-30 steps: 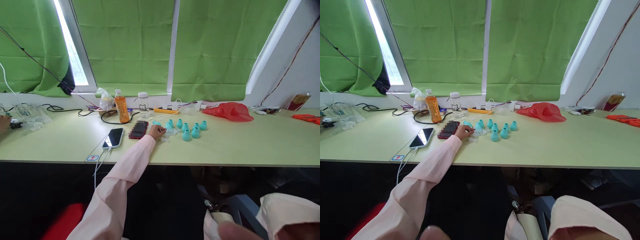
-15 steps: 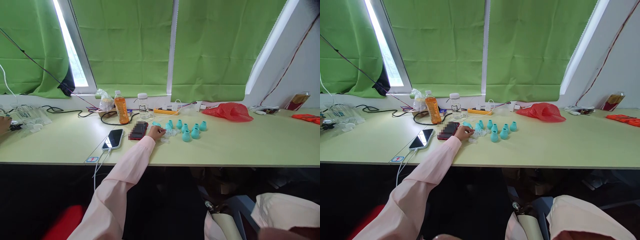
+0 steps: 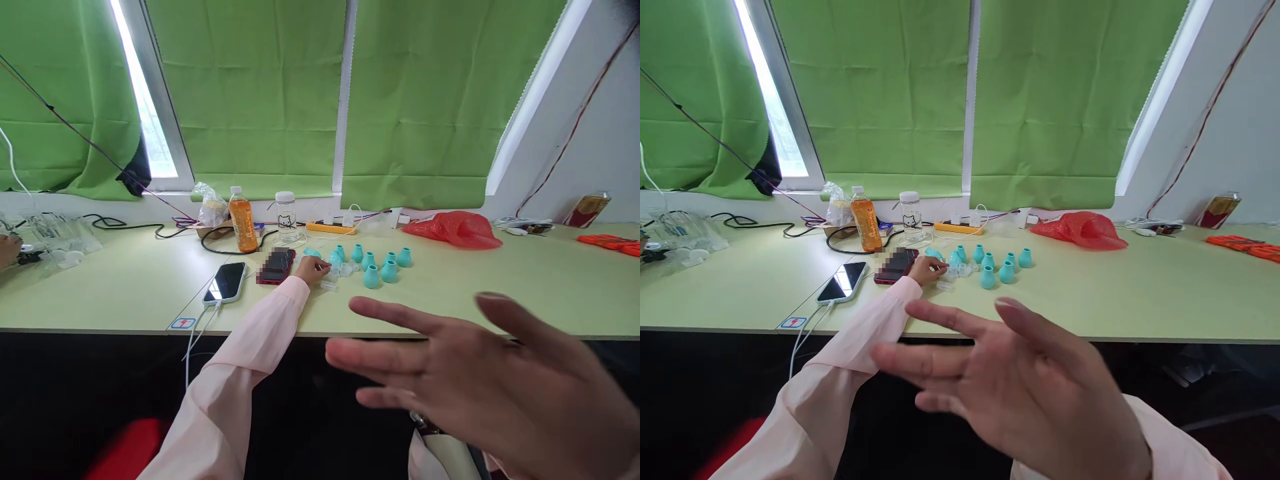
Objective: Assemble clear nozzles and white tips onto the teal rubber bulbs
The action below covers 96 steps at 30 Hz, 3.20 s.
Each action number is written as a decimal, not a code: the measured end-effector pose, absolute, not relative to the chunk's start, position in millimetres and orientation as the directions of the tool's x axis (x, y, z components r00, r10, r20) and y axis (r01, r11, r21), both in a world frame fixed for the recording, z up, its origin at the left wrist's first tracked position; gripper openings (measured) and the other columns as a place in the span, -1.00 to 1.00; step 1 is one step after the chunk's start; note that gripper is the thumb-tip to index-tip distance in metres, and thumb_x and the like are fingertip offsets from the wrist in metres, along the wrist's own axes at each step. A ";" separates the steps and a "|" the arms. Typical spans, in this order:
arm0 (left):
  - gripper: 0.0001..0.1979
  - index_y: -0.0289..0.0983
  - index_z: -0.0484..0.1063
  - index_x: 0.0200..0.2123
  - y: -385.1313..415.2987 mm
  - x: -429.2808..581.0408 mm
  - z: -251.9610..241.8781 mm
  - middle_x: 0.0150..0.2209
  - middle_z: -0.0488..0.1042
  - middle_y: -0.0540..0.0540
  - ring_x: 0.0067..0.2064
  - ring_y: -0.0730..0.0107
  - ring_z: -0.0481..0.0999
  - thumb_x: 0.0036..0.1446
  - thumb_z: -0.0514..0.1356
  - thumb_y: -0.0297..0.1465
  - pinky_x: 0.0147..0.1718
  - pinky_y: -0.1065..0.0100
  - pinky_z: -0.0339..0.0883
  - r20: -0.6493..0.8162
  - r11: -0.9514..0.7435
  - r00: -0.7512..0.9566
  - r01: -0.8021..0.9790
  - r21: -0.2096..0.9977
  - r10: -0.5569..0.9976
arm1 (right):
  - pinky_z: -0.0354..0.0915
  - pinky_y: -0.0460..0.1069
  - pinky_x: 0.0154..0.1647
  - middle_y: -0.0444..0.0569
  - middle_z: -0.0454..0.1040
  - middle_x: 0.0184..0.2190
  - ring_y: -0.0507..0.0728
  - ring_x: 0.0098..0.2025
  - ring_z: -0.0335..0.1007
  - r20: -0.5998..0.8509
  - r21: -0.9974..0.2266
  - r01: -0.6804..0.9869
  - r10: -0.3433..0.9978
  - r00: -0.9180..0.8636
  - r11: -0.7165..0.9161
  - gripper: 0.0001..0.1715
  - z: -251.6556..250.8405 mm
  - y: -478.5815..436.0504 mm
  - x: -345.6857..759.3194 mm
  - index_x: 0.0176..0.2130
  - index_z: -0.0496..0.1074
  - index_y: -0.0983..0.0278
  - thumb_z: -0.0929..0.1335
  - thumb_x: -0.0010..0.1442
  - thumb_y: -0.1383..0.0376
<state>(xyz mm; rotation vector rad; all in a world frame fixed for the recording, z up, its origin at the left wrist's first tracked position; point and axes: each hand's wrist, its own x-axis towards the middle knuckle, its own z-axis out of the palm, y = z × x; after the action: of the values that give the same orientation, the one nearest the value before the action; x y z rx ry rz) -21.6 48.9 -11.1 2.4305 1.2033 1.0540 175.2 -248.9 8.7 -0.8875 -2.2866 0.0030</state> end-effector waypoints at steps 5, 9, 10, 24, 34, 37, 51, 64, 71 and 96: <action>-0.80 -0.34 0.50 -0.37 48.3 -20.9 -11.6 -0.48 0.50 -0.10 -0.50 0.48 0.40 -0.13 0.17 -0.43 -0.47 0.49 0.25 0.499 -0.626 0.394 0.608 0.488 0.772 | 0.25 -0.02 -0.21 -0.05 0.45 -0.22 0.00 -0.11 0.32 0.445 -0.585 0.383 0.677 -0.586 0.715 -0.33 100.6 -208.7 133.3 0.08 0.01 0.22 -0.25 0.17 0.54; -0.81 -0.32 0.51 -0.39 48.9 -20.2 -12.4 -0.49 0.49 -0.09 -0.52 0.49 0.38 -0.14 0.17 -0.43 -0.46 0.48 0.24 0.502 -0.624 0.389 0.615 0.482 0.772 | 0.28 0.04 -0.19 -0.08 0.44 -0.20 0.03 -0.10 0.32 0.444 -0.678 0.268 0.672 -0.593 0.685 -0.30 102.1 -210.7 127.4 0.07 0.02 0.16 -0.24 0.15 0.56; -0.82 -0.32 0.51 -0.39 49.1 -20.1 -12.6 -0.49 0.49 -0.09 -0.52 0.49 0.37 -0.14 0.17 -0.44 -0.46 0.48 0.24 0.503 -0.625 0.390 0.615 0.481 0.771 | 0.27 0.06 -0.17 -0.10 0.44 -0.19 0.04 -0.09 0.31 0.457 -0.686 0.249 0.671 -0.584 0.684 -0.31 98.8 -212.3 128.1 0.06 0.03 0.14 -0.22 0.15 0.56; -0.81 -0.32 0.51 -0.39 47.9 -19.2 -11.5 -0.49 0.49 -0.09 -0.51 0.49 0.38 -0.13 0.16 -0.42 -0.44 0.48 0.25 0.494 -0.619 0.385 0.598 0.510 0.779 | -0.27 0.29 0.09 -0.01 0.45 -0.23 0.15 -0.04 0.24 0.673 -0.018 0.517 0.393 -0.626 0.856 -0.71 81.9 -214.2 111.9 -0.20 0.30 0.26 0.17 0.07 0.47; -0.83 -0.33 0.51 -0.43 49.4 -18.1 -13.9 -0.50 0.50 -0.09 -0.55 0.51 0.38 -0.17 0.18 -0.44 -0.49 0.48 0.27 0.486 -0.582 0.327 0.545 0.604 0.811 | -0.01 0.14 -0.03 -0.01 0.45 -0.38 0.10 -0.27 0.31 0.579 0.174 0.651 0.457 -0.675 0.739 -0.79 58.8 -167.6 100.1 -0.29 0.34 0.32 0.18 0.08 0.42; -0.82 -0.34 0.50 -0.42 52.8 -19.5 -15.5 -0.47 0.50 -0.10 -0.56 0.51 0.40 -0.17 0.18 -0.43 -0.54 0.50 0.27 0.482 -0.555 0.281 0.505 0.661 0.830 | 0.11 0.06 -0.23 0.02 0.43 -0.44 0.14 -0.33 0.31 0.459 0.185 0.742 0.611 -0.645 0.644 -0.76 48.2 -133.4 102.3 -0.31 0.35 0.33 0.15 0.11 0.38; -0.71 -0.43 0.47 -0.40 58.5 -24.8 -9.6 -0.60 0.43 -0.05 -0.65 0.59 0.35 -0.22 0.25 -0.34 -0.57 0.42 0.41 0.331 -0.340 0.089 0.125 0.932 0.939 | 0.15 -0.03 -0.22 0.11 0.43 -0.29 0.17 -0.21 0.32 0.430 -0.160 0.873 0.829 -0.358 0.461 -0.66 -10.7 -18.2 125.6 -0.22 0.37 0.37 0.24 0.05 0.21; -0.56 -0.40 0.48 -0.37 47.0 -23.2 -4.1 -0.50 0.46 -0.09 -0.47 0.46 0.42 -0.38 0.32 -0.24 -0.35 0.26 0.40 0.227 -0.198 0.339 -0.117 0.973 0.913 | 0.23 -0.11 -0.50 -0.06 0.43 -0.54 0.00 -0.56 0.29 0.662 -0.530 0.637 0.743 -0.101 0.560 -0.63 -25.3 6.2 125.3 -0.26 0.37 0.34 0.24 0.04 0.12; -0.55 -0.35 0.48 -0.34 45.6 -24.0 -3.8 -0.36 0.48 -0.14 -0.33 0.35 0.42 -0.39 0.32 -0.25 -0.33 0.28 0.37 0.223 -0.219 0.444 -0.061 0.974 0.868 | 0.24 -0.10 -0.60 -0.03 0.43 -0.61 0.03 -0.61 0.30 0.661 -0.639 0.508 0.750 -0.022 0.578 -0.58 -27.7 8.1 125.9 -0.33 0.41 0.39 0.28 -0.04 0.08; -0.61 -0.38 0.49 -0.41 46.3 -25.9 -5.1 -0.41 0.49 -0.14 -0.35 0.33 0.45 -0.41 0.34 -0.30 -0.24 0.20 0.36 0.185 -0.153 0.473 -0.106 0.983 0.862 | 0.20 -0.09 -0.64 -0.07 0.39 -0.67 0.00 -0.69 0.23 0.647 -0.677 0.439 0.762 -0.027 0.591 -0.61 -32.5 7.0 125.2 -0.34 0.43 0.38 0.31 -0.06 0.11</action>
<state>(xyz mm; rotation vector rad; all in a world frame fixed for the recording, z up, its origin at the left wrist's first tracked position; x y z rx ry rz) -25.9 46.3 -5.1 1.4824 0.6977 0.9778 125.2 7.0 -32.5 -1.0127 -1.6596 0.3474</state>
